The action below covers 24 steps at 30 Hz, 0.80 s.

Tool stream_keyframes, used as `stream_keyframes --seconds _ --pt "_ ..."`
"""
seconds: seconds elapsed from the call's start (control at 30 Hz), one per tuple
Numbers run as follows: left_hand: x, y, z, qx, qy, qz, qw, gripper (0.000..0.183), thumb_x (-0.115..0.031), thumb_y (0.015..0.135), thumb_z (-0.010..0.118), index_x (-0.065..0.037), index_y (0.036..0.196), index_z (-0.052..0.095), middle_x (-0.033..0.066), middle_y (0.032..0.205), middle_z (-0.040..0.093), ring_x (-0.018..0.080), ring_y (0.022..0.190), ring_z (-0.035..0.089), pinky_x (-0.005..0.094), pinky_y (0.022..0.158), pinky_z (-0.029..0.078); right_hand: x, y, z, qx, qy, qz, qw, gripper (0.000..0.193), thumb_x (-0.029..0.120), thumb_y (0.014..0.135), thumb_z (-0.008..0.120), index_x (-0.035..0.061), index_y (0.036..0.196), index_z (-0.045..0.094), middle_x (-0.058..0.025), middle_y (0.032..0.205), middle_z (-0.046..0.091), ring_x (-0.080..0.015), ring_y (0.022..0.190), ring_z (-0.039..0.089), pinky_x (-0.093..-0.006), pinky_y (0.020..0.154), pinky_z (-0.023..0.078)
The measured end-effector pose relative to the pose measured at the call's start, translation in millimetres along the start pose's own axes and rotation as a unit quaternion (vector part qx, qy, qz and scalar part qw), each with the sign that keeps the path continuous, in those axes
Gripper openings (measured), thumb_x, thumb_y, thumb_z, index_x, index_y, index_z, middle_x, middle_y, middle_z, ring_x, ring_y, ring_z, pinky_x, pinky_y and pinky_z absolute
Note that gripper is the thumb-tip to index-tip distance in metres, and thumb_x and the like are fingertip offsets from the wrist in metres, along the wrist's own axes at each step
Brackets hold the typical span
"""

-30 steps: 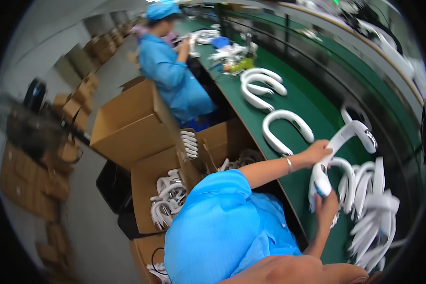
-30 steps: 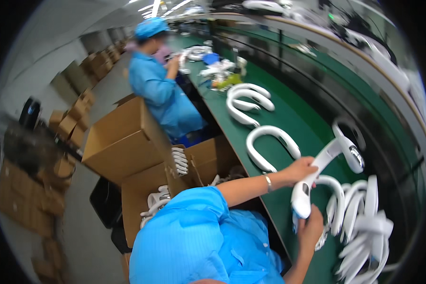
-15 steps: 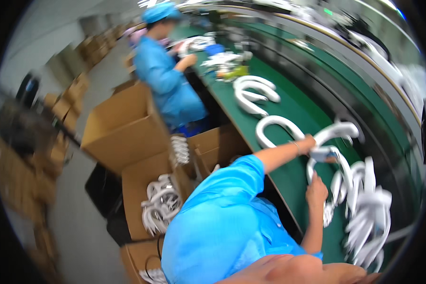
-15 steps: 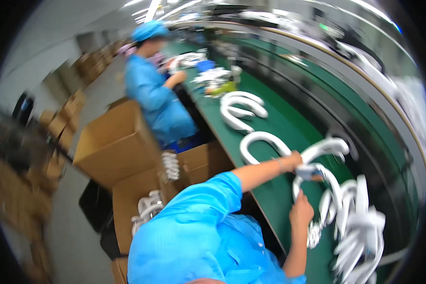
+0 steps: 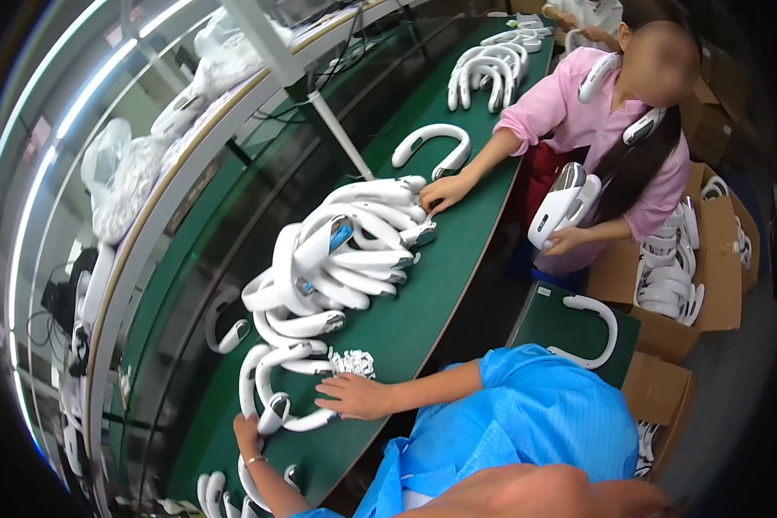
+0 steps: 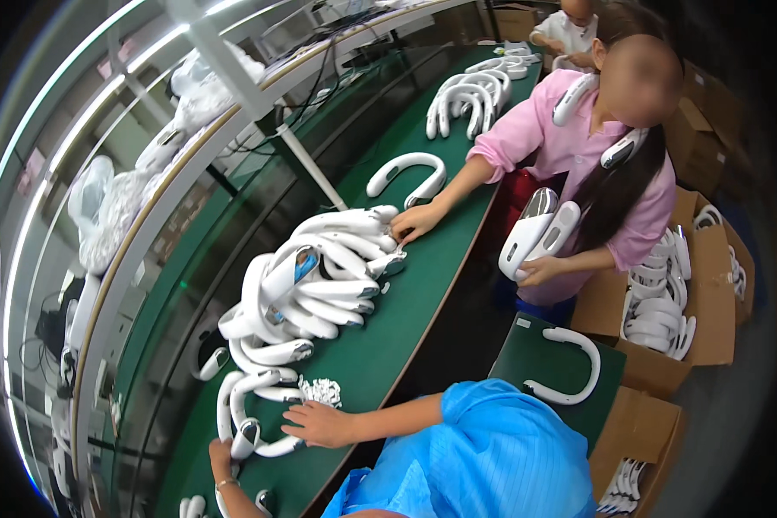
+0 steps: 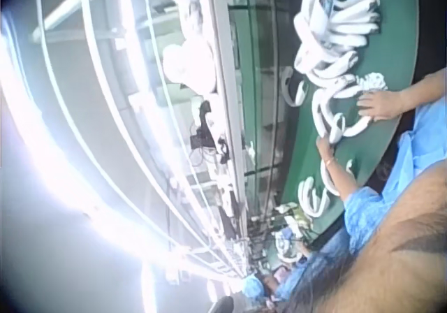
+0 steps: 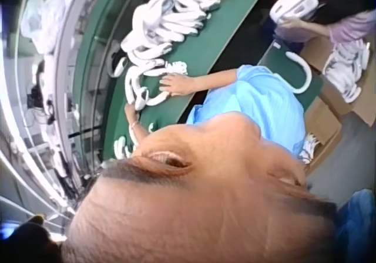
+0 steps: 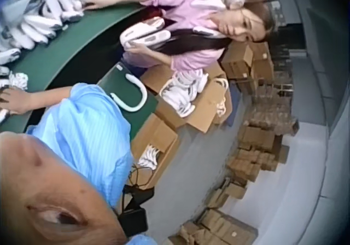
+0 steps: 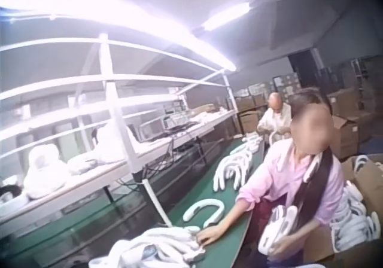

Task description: Assembling components of white plastic neck massagers on a factory production line.

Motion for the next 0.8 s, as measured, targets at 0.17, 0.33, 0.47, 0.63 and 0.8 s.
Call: stream_keyframes --seconds 0.17,0.33,0.47,0.63,0.8 --pt "-73.6 -46.0 -28.0 -0.101 0.135 0.027 0.985 0.042 -0.025 0.079 0.060 0.006 0.107 0.059 0.0256 0.106 0.060 0.0404 0.101 0.057 0.0430 0.087 0.045 -22.9 -23.1 -8.3 -0.013 0.022 0.013 1.000 0.061 0.023 0.072 0.070 0.0054 0.125 0.046 -0.0190 0.128 0.046 -0.0329 0.116 0.047 -0.0430 0.096 0.038" --pt "-30.8 -36.9 -32.4 -0.095 0.145 0.044 0.984 0.043 -0.026 0.082 0.057 0.007 0.110 0.059 0.0264 0.110 0.059 0.0405 0.105 0.056 0.0418 0.092 0.042 -28.4 -26.3 -19.2 -0.039 0.022 -0.004 0.999 0.054 0.024 0.073 0.068 0.0047 0.121 0.050 -0.0189 0.124 0.049 -0.0326 0.112 0.050 -0.0429 0.095 0.040" --pt "-36.1 -43.7 -33.2 -0.097 0.160 0.001 0.982 0.044 -0.029 0.088 0.046 0.001 0.119 0.056 0.0234 0.119 0.056 0.0386 0.112 0.051 0.0426 0.096 0.039 -26.8 -19.5 -73.7 -0.138 0.000 -0.022 0.990 0.045 0.019 0.063 0.073 0.0032 0.104 0.061 -0.0131 0.102 0.060 -0.0308 0.097 0.058 -0.0419 0.081 0.047" --pt "-16.1 -45.5 -43.5 -0.158 0.121 0.024 0.980 0.041 -0.033 0.090 0.047 -0.003 0.116 0.058 0.0216 0.112 0.060 0.0379 0.105 0.056 0.0425 0.091 0.043 -55.9 -23.9 -76.3 -0.111 0.001 0.070 0.991 0.035 0.006 0.070 0.068 -0.0021 0.104 0.060 -0.0175 0.105 0.061 -0.0328 0.100 0.058 -0.0427 0.086 0.044" --pt "-29.2 -70.6 -73.2 -0.143 0.100 -0.046 0.984 0.044 -0.035 0.087 0.051 -0.003 0.115 0.058 0.0196 0.102 0.064 0.0357 0.099 0.059 0.0415 0.086 0.046 -78.3 -32.8 -77.9 -0.121 0.047 0.120 0.984 0.034 0.001 0.073 0.066 -0.0010 0.106 0.060 -0.0163 0.106 0.062 -0.0328 0.099 0.059 -0.0404 0.087 0.045"
Point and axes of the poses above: each hand's wrist, its own y-axis towards the middle knuckle, its own z-axis out of the palm, x = y × z, the point moved 10 cm from there along y, towards the middle knuckle
